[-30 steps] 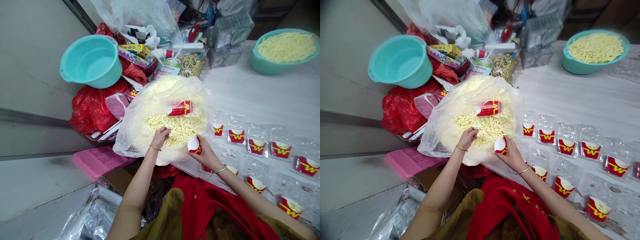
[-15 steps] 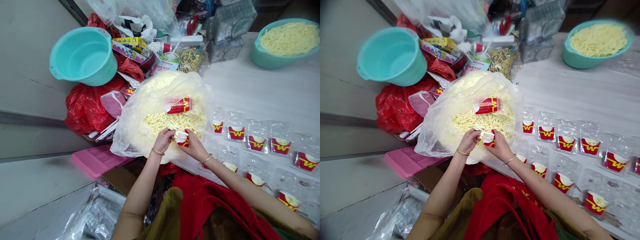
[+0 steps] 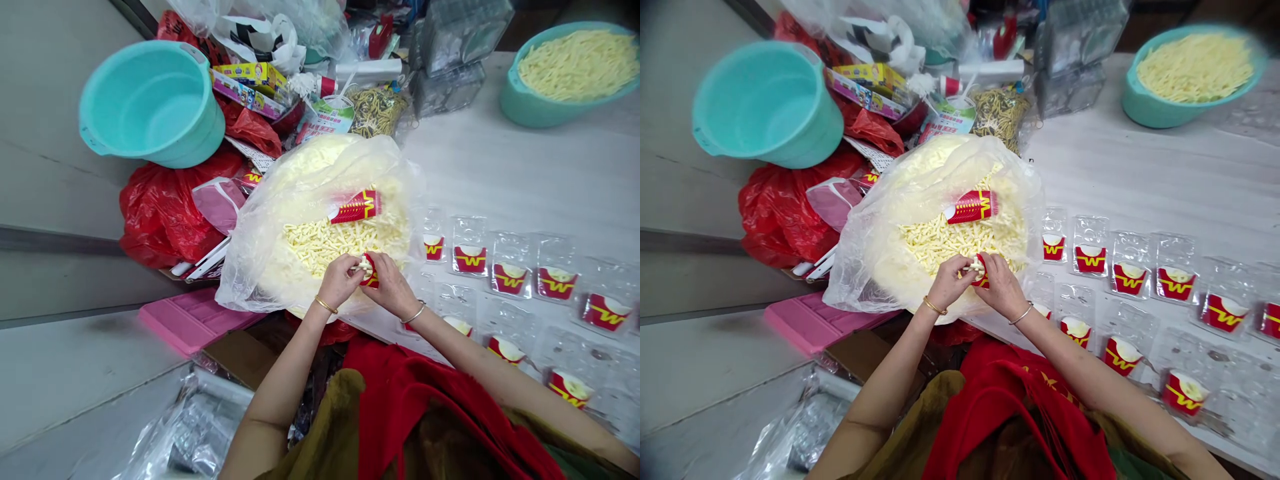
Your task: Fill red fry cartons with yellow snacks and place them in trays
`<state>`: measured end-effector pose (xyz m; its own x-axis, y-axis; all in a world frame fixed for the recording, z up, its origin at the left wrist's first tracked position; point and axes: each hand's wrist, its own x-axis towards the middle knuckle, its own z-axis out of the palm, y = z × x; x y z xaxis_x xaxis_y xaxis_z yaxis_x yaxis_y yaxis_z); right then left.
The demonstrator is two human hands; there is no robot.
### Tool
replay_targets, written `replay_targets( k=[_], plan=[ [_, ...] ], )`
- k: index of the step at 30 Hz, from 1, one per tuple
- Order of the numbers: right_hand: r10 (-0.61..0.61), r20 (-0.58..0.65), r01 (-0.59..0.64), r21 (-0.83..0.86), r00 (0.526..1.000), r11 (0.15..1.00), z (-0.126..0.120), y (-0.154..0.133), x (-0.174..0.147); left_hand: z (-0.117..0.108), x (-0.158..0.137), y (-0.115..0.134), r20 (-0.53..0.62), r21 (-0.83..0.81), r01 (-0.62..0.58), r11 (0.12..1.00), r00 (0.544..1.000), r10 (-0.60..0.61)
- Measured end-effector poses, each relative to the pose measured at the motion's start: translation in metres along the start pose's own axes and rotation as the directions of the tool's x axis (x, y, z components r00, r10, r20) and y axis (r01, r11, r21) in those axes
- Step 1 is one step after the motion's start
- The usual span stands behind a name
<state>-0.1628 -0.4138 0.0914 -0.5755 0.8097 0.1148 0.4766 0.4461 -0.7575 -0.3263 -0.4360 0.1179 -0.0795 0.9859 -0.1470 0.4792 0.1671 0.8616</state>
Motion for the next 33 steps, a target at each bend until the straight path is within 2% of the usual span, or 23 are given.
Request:
replay_targets(
  k=[4, 7, 10, 13, 16, 18, 19, 21, 22, 24, 25, 26, 28, 30, 32, 33],
  plan=[
    [0.035, -0.009, -0.036, -0.037, 0.999, 0.999, -0.001, 0.002, -0.002, 0.005, -0.001, 0.003, -0.006, -0.066, 0.034, 0.997, 0.999, -0.035],
    [0.003, 0.019, -0.001, -0.108, 1.0, 0.994, 0.0, 0.004, -0.005, 0.014, -0.005, 0.008, -0.029, 0.098, 0.002, 0.995, 1.0, 0.001],
    [-0.018, 0.024, 0.021, -0.123, 1.0, 0.992, 0.004, 0.007, -0.01, 0.024, -0.012, 0.015, 0.038, 0.221, -0.025, 0.975, 0.999, 0.016],
    [-0.015, -0.005, 0.014, -0.07, 1.0, 0.997, 0.008, 0.015, -0.018, 0.03, -0.017, 0.02, 0.142, 0.14, -0.042, 0.989, 0.99, 0.022],
    [-0.025, 0.001, 0.025, -0.004, 1.0, 1.0, 0.008, 0.021, -0.023, 0.027, -0.016, 0.017, 0.27, 0.03, -0.068, 0.997, 0.961, 0.057],
    [-0.007, -0.003, 0.007, 0.024, 1.0, 1.0, 0.007, 0.025, -0.025, 0.017, -0.01, 0.009, 0.259, 0.009, -0.08, 0.997, 0.963, 0.075],
    [0.014, -0.013, -0.013, 0.032, 1.0, 0.999, 0.006, 0.026, -0.025, 0.009, -0.005, 0.003, 0.202, 0.056, -0.079, 0.995, 0.977, 0.066],
    [0.062, -0.041, -0.06, 0.038, 0.997, 0.997, 0.005, 0.028, -0.026, -0.006, 0.008, -0.012, 0.038, 0.292, -0.018, 0.956, 0.999, 0.007],
    [0.079, -0.052, -0.077, 0.039, 0.996, 0.996, 0.004, 0.029, -0.026, -0.013, 0.015, -0.02, -0.028, 0.444, 0.046, 0.895, 0.999, -0.037],
    [0.097, -0.057, -0.095, 0.044, 0.994, 0.995, 0.003, 0.03, -0.027, -0.022, 0.027, -0.036, -0.079, 0.675, 0.153, 0.722, 0.988, -0.135],
    [0.101, -0.054, -0.099, 0.047, 0.993, 0.994, 0.003, 0.031, -0.028, -0.024, 0.033, -0.042, -0.081, 0.729, 0.176, 0.661, 0.982, -0.173],
    [0.103, -0.049, -0.1, 0.048, 0.994, 0.994, 0.002, 0.031, -0.028, -0.024, 0.037, -0.048, -0.074, 0.75, 0.182, 0.636, 0.978, -0.193],
    [0.107, -0.042, -0.105, 0.05, 0.993, 0.993, 0.0, 0.03, -0.028, -0.024, 0.042, -0.056, -0.055, 0.747, 0.166, 0.643, 0.98, -0.189],
    [0.111, -0.038, -0.109, 0.048, 0.993, 0.993, -0.002, 0.029, -0.028, -0.026, 0.043, -0.06, -0.069, 0.699, 0.171, 0.694, 0.983, -0.173],
    [0.111, -0.042, -0.109, 0.044, 0.993, 0.993, -0.004, 0.029, -0.025, -0.03, 0.041, -0.059, -0.124, 0.518, 0.225, 0.825, 0.974, -0.188],
    [0.111, -0.045, -0.109, 0.044, 0.993, 0.993, -0.004, 0.029, -0.023, -0.033, 0.039, -0.056, -0.148, 0.347, 0.256, 0.902, 0.965, -0.217]
  ],
)
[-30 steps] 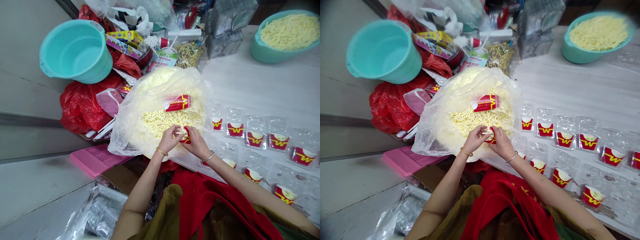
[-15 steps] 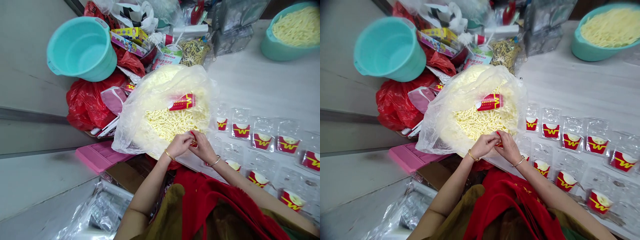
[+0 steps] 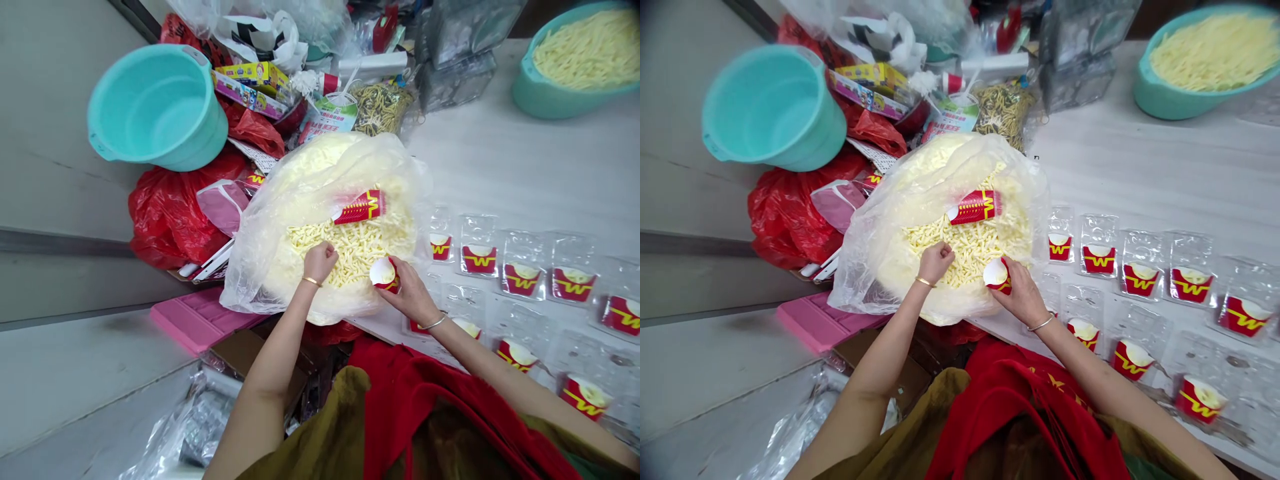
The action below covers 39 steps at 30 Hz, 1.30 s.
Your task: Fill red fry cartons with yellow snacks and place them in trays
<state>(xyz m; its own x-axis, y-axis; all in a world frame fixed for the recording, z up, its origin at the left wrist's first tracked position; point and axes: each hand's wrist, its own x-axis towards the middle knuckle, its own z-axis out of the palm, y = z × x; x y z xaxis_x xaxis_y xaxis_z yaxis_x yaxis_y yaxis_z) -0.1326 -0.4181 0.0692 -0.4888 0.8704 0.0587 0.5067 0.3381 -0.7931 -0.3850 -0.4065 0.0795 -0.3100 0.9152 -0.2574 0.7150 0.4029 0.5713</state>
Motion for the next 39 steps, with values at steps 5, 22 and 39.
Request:
replay_targets(
  k=[5, 22, 39],
  plan=[
    [-0.009, 0.008, 0.009, -0.008, 1.0, 1.0, 0.007, -0.007, 0.014, -0.013, -0.021, 0.02, 0.199, -0.781, 0.208, 0.589, 0.977, -0.081],
    [-0.086, 0.044, 0.086, 0.003, 0.995, 0.996, 0.007, -0.001, -0.017, 0.02, -0.065, 0.069, 0.352, -0.186, -0.263, 0.947, 0.882, 0.314],
    [0.035, -0.089, -0.035, 0.007, 0.995, 0.999, -0.013, 0.01, -0.012, 0.019, -0.019, 0.021, 0.112, -0.732, 0.138, 0.667, 0.99, -0.082]
  ],
)
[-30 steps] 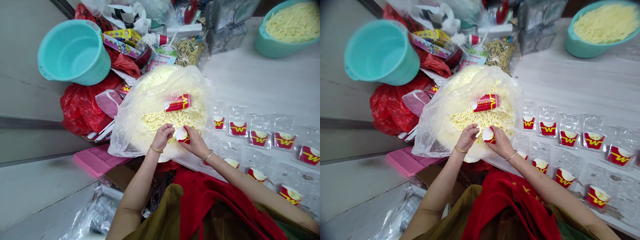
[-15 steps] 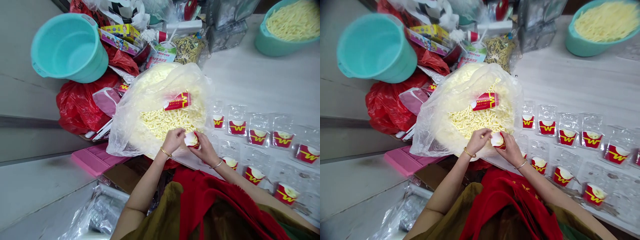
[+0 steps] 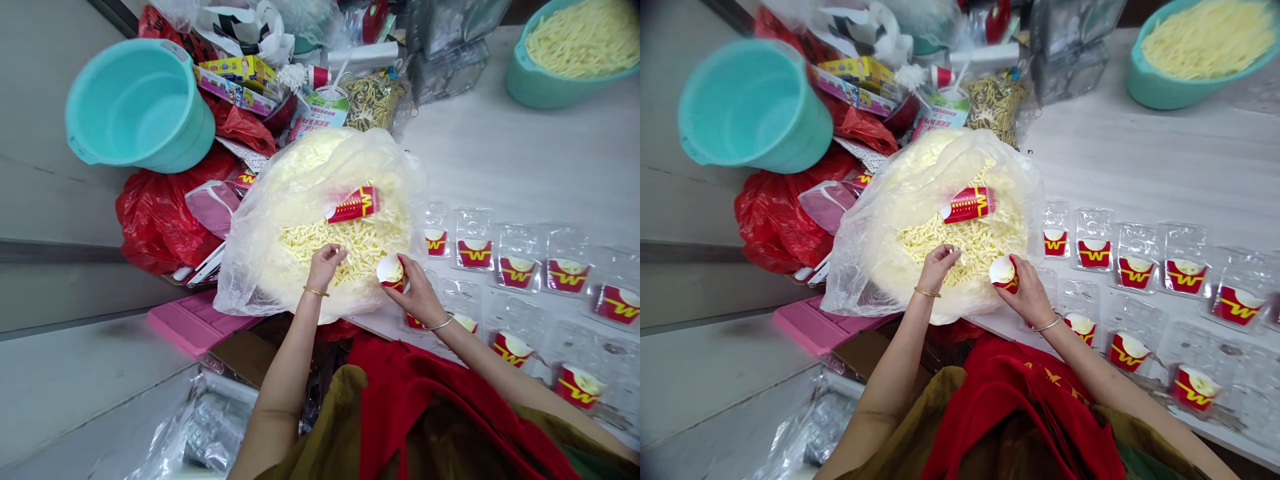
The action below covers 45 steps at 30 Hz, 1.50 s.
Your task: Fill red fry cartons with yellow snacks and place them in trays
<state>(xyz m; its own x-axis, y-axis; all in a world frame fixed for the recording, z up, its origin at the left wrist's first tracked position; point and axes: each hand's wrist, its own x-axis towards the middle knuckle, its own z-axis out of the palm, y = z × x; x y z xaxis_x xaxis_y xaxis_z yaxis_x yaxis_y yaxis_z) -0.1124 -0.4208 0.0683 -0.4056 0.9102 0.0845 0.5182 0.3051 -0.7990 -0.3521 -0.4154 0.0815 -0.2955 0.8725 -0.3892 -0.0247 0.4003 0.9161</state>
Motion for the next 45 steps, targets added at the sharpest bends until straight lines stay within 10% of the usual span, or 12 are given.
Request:
replay_targets(
  k=[4, 9, 15, 19, 22, 27, 33, 39, 45],
  plan=[
    [-0.033, 0.035, 0.033, -0.007, 0.999, 0.999, 0.007, -0.009, 0.011, -0.004, -0.02, 0.023, 0.121, -0.317, 0.172, 0.933, 0.983, -0.14],
    [-0.093, 0.052, 0.094, -0.012, 0.994, 0.996, 0.02, -0.024, 0.022, 0.006, -0.032, 0.04, 0.229, -0.331, 0.247, 0.911, 0.957, -0.176],
    [-0.129, 0.054, 0.13, -0.005, 0.99, 0.992, 0.022, -0.036, 0.025, 0.015, -0.029, 0.032, 0.192, 0.033, 0.005, 0.999, 0.981, -0.011],
    [-0.136, 0.051, 0.136, -0.006, 0.989, 0.991, 0.02, -0.035, 0.023, 0.019, -0.035, 0.035, 0.236, 0.458, -0.345, 0.819, 0.936, 0.262],
    [-0.133, 0.033, 0.133, -0.002, 0.991, 0.991, 0.02, -0.032, 0.022, 0.019, -0.042, 0.044, 0.324, 0.483, -0.454, 0.748, 0.887, 0.329],
    [-0.135, -0.011, 0.136, 0.042, 0.991, 0.99, 0.021, -0.032, 0.023, 0.009, -0.045, 0.056, 0.324, 0.414, -0.477, 0.775, 0.873, 0.364],
    [-0.095, -0.062, 0.101, 0.102, 0.994, 0.99, 0.02, -0.035, 0.023, -0.007, -0.046, 0.057, 0.022, 0.646, -0.425, 0.634, 0.84, 0.541],
    [-0.105, -0.076, 0.113, 0.107, 0.992, 0.988, 0.019, -0.038, 0.018, 0.015, -0.081, 0.05, 0.147, 0.743, -0.472, 0.474, 0.806, 0.573],
    [-0.168, -0.031, 0.169, 0.047, 0.985, 0.984, 0.017, -0.028, 0.001, 0.06, -0.114, 0.035, 0.285, 0.877, -0.397, 0.27, 0.883, 0.372]
  ],
)
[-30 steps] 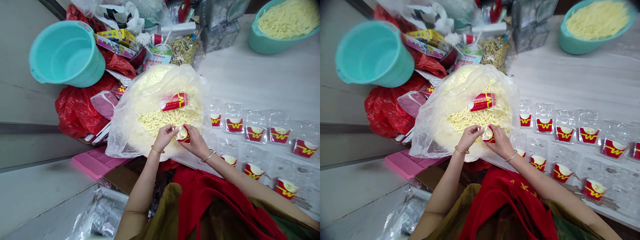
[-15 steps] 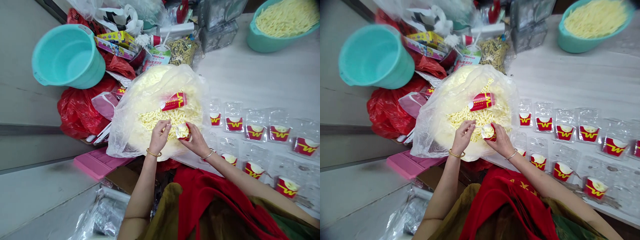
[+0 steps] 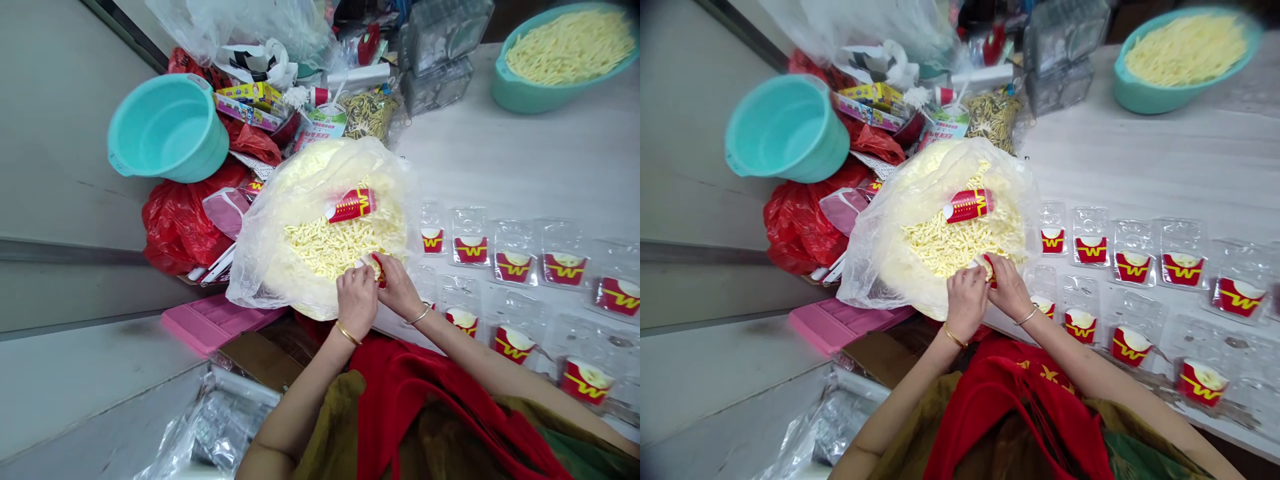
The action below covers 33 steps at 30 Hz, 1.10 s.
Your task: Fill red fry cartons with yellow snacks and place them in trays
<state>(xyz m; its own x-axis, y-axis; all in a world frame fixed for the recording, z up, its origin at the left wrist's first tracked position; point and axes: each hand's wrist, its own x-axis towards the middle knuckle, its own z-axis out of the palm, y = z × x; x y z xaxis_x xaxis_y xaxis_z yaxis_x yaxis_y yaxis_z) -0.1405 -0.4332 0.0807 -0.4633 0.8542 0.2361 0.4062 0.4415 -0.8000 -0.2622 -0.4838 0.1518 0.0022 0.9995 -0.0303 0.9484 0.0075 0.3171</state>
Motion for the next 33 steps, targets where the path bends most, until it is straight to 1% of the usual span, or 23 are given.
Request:
replay_targets(
  k=[3, 5, 7, 9, 11, 13, 14, 16, 18, 19, 21, 23, 25, 26, 27, 29, 31, 33],
  plan=[
    [-0.001, 0.024, 0.001, -0.013, 1.0, 1.0, -0.004, 0.008, -0.013, 0.011, -0.005, 0.014, 0.073, 0.004, -0.032, 0.999, 0.997, 0.032],
    [0.01, 0.027, -0.01, 0.001, 1.0, 1.0, -0.006, 0.011, -0.02, 0.015, -0.005, 0.017, 0.079, -0.045, -0.051, 0.998, 0.995, 0.054],
    [0.032, 0.016, -0.032, 0.02, 0.999, 0.999, -0.007, 0.013, -0.024, 0.018, -0.001, 0.012, 0.052, -0.143, -0.039, 0.989, 0.998, 0.047],
    [0.069, 0.0, -0.069, 0.03, 0.998, 0.997, -0.009, 0.014, -0.026, 0.021, 0.009, -0.003, -0.009, -0.267, 0.023, 0.963, 1.0, -0.026],
    [0.105, -0.015, -0.105, 0.029, 0.994, 0.994, -0.01, 0.014, -0.026, 0.028, 0.025, -0.026, -0.074, -0.321, 0.145, 0.936, 0.981, -0.178],
    [0.125, -0.025, -0.124, 0.022, 0.992, 0.992, -0.011, 0.014, -0.026, 0.038, 0.043, -0.052, -0.104, -0.263, 0.311, 0.913, 0.932, -0.347],
    [0.127, -0.028, -0.127, 0.021, 0.991, 0.992, -0.011, 0.014, -0.025, 0.044, 0.052, -0.063, -0.097, -0.211, 0.381, 0.9, 0.908, -0.408],
    [0.126, -0.025, -0.125, 0.022, 0.992, 0.992, -0.012, 0.014, -0.024, 0.055, 0.066, -0.082, -0.052, -0.122, 0.462, 0.878, 0.881, -0.471],
    [0.129, -0.019, -0.129, 0.022, 0.991, 0.991, -0.012, 0.015, -0.023, 0.063, 0.073, -0.093, -0.016, -0.097, 0.489, 0.867, 0.87, -0.493],
    [0.133, -0.017, -0.132, 0.02, 0.991, 0.991, -0.012, 0.015, -0.023, 0.065, 0.075, -0.096, -0.022, -0.114, 0.498, 0.86, 0.864, -0.503],
    [0.14, -0.016, -0.14, 0.01, 0.99, 0.99, -0.013, 0.016, -0.022, 0.062, 0.073, -0.099, -0.079, -0.217, 0.489, 0.845, 0.854, -0.514],
    [0.142, -0.016, -0.142, -0.003, 0.99, 0.99, -0.013, 0.017, -0.02, 0.052, 0.068, -0.095, -0.129, -0.386, 0.416, 0.824, 0.86, -0.494],
    [0.136, -0.013, -0.136, -0.015, 0.991, 0.991, -0.011, 0.015, -0.018, 0.037, 0.057, -0.082, -0.135, -0.522, 0.3, 0.798, 0.895, -0.425],
    [0.13, -0.007, -0.13, -0.018, 0.992, 0.991, -0.01, 0.014, -0.016, 0.029, 0.051, -0.073, -0.127, -0.547, 0.246, 0.801, 0.921, -0.369],
    [0.123, 0.0, -0.123, -0.019, 0.992, 0.992, -0.009, 0.012, -0.015, 0.022, 0.044, -0.06, -0.12, -0.533, 0.197, 0.823, 0.945, -0.304],
    [0.106, 0.009, -0.106, -0.011, 0.994, 0.994, -0.007, 0.009, -0.015, 0.009, 0.028, -0.033, -0.097, -0.41, 0.102, 0.906, 0.983, -0.155],
    [0.089, 0.0, -0.089, -0.005, 0.996, 0.996, -0.006, 0.007, -0.016, 0.003, 0.012, -0.005, -0.042, -0.244, 0.019, 0.97, 0.999, -0.031],
    [0.069, -0.013, -0.069, -0.007, 0.998, 0.998, -0.009, 0.006, -0.021, 0.002, 0.001, 0.016, 0.017, -0.139, -0.031, 0.99, 0.999, 0.034]
  ],
)
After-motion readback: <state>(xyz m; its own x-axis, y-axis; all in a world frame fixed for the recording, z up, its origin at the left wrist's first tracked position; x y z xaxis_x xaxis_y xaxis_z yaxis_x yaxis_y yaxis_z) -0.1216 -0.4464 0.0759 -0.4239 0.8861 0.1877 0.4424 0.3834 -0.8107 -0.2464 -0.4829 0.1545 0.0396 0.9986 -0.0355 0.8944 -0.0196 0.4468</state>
